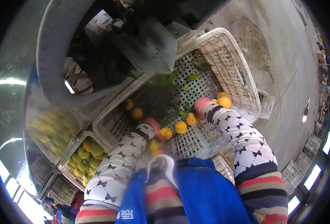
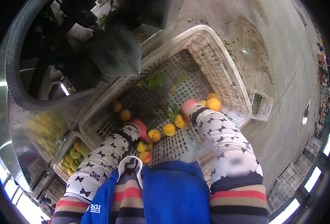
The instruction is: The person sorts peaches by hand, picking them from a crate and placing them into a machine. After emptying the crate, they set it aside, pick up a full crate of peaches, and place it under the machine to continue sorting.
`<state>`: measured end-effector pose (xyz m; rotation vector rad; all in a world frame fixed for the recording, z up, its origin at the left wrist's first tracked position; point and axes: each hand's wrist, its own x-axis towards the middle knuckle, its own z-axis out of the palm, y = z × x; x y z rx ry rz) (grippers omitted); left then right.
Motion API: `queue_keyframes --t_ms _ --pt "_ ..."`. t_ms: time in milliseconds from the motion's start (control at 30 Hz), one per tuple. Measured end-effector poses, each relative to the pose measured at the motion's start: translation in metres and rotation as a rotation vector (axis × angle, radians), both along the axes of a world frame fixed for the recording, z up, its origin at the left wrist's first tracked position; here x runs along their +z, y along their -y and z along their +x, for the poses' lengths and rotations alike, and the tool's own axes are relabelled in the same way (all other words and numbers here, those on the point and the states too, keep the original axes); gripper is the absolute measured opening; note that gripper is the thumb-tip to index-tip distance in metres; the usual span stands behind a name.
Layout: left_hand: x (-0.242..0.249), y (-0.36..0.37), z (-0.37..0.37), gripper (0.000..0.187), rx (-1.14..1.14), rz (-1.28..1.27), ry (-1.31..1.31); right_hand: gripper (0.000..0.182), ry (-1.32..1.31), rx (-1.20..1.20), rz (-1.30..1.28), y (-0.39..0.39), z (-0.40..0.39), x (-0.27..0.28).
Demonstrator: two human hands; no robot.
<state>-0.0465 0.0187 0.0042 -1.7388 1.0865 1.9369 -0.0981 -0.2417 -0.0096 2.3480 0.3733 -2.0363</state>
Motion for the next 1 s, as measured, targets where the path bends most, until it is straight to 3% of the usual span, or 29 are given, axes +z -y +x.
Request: queue_keyframes --t_ms 100,133,200,267,300,400,433,533,800,900,1000 --pt "-0.03 -0.006 -0.022 0.073 -0.108 -0.041 -0.025 0.054 0.161 -0.461 0.082 0.021 0.012 0.044" --pt "-0.011 0.003 -0.016 0.083 -0.139 0.004 -0.03 0.074 0.253 -0.606 0.13 0.027 0.014 0.057" --pt "-0.076 -0.051 -0.073 0.055 -0.053 -0.283 0.24 0.077 0.402 -0.933 0.482 0.034 0.012 0.1" --pt "-0.024 -0.02 -0.017 0.114 -0.159 -0.12 0.026 0.07 0.594 -1.125 0.764 0.03 0.014 0.149" --pt "-0.023 -0.02 -0.011 0.109 -0.155 -0.113 -0.023 0.067 0.711 -1.166 0.849 0.026 0.017 0.175" --pt "-0.012 -0.025 -0.004 0.095 -0.133 -0.127 -0.108 0.068 1.1 -1.027 0.912 0.007 0.034 0.245" --pt "0.011 -0.024 0.001 0.074 -0.148 -0.186 -0.091 0.069 1.233 -0.928 0.864 0.0 0.039 0.255" --pt "0.025 -0.025 -0.001 0.074 -0.131 -0.233 -0.071 0.074 1.554 -0.653 0.718 -0.024 0.064 0.282" --pt "0.006 -0.012 -0.025 0.073 -0.064 -0.263 -0.051 0.077 1.69 -0.591 0.495 -0.075 0.105 0.281" --pt "-0.004 -0.007 -0.032 0.073 -0.055 -0.266 -0.059 0.073 1.763 -0.709 0.523 -0.083 0.115 0.273" --pt "-0.015 -0.001 -0.04 0.073 -0.057 -0.269 -0.073 0.058 1.788 -0.632 0.396 -0.091 0.168 0.25"
